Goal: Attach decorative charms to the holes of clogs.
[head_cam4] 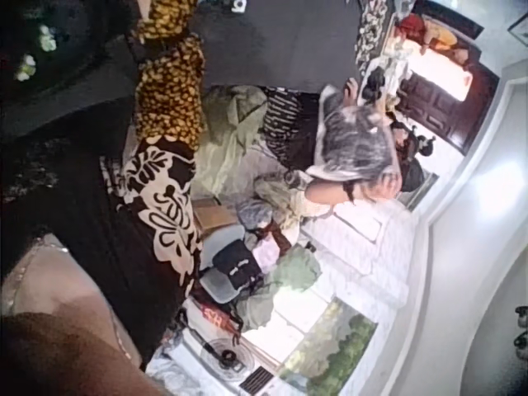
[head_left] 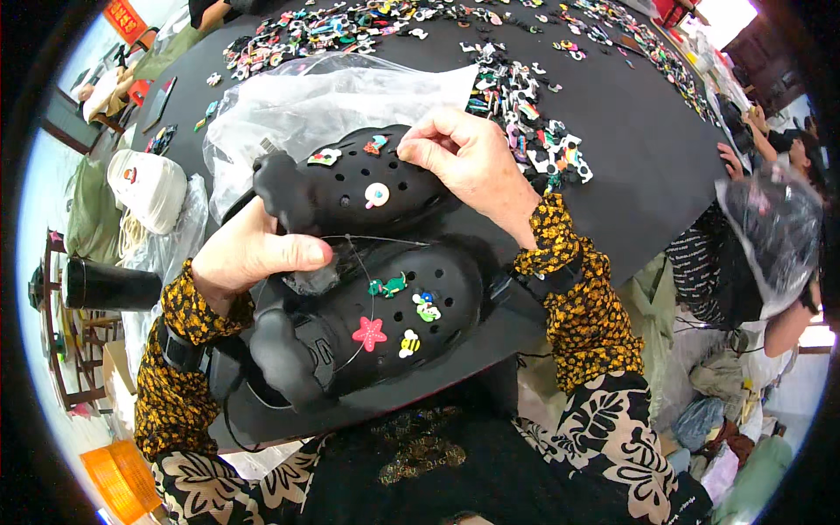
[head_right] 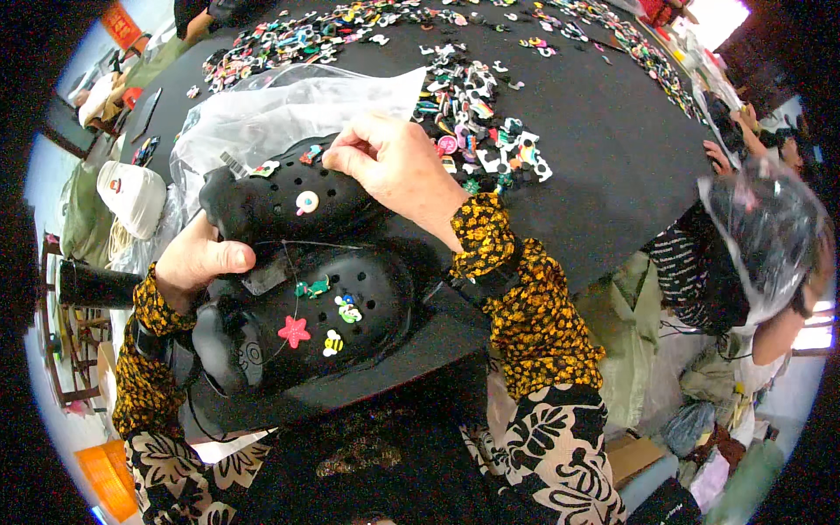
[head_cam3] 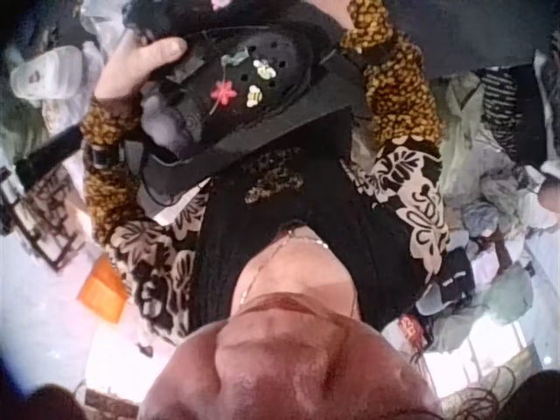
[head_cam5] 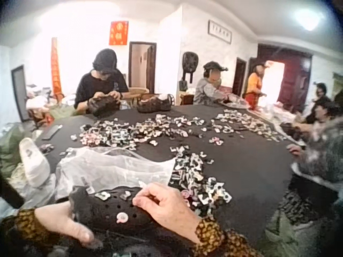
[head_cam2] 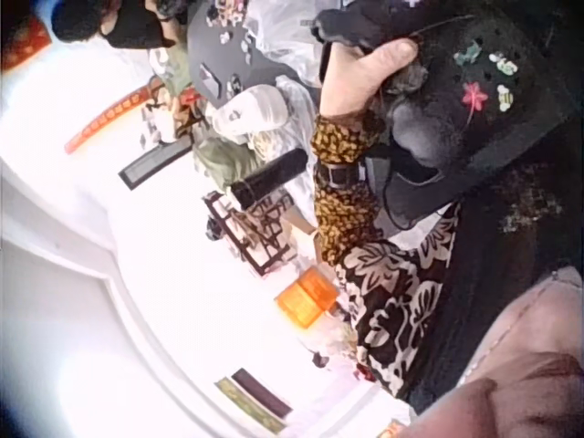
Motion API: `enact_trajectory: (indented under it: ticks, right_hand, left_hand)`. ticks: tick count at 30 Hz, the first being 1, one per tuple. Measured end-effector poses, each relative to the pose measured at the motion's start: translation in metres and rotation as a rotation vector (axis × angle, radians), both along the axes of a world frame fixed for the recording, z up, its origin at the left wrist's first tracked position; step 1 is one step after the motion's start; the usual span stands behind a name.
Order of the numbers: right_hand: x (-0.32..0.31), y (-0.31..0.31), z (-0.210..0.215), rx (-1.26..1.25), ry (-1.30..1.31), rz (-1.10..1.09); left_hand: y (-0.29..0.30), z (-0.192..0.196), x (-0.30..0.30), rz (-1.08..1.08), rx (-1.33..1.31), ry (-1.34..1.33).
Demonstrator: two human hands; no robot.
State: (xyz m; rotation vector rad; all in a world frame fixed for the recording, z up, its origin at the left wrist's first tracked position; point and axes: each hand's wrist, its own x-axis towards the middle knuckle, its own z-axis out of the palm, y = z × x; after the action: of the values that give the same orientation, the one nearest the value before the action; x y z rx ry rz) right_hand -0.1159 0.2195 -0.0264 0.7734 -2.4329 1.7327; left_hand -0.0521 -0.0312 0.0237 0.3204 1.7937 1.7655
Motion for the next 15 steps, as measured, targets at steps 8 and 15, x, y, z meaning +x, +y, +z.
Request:
enact_trajectory:
  ticks: [8,15]
  right_hand:
    - [0.006,0.005,0.006,-0.200,-0.181,-0.015]
    - [0.012,0.004,0.009,-0.172,-0.099,-0.010]
  left_hand:
    - [-0.004,0.002,0.007,0.049,-0.071,-0.034]
    - [-0.007,0.000,0.009,-0.042,-0.159,0.056]
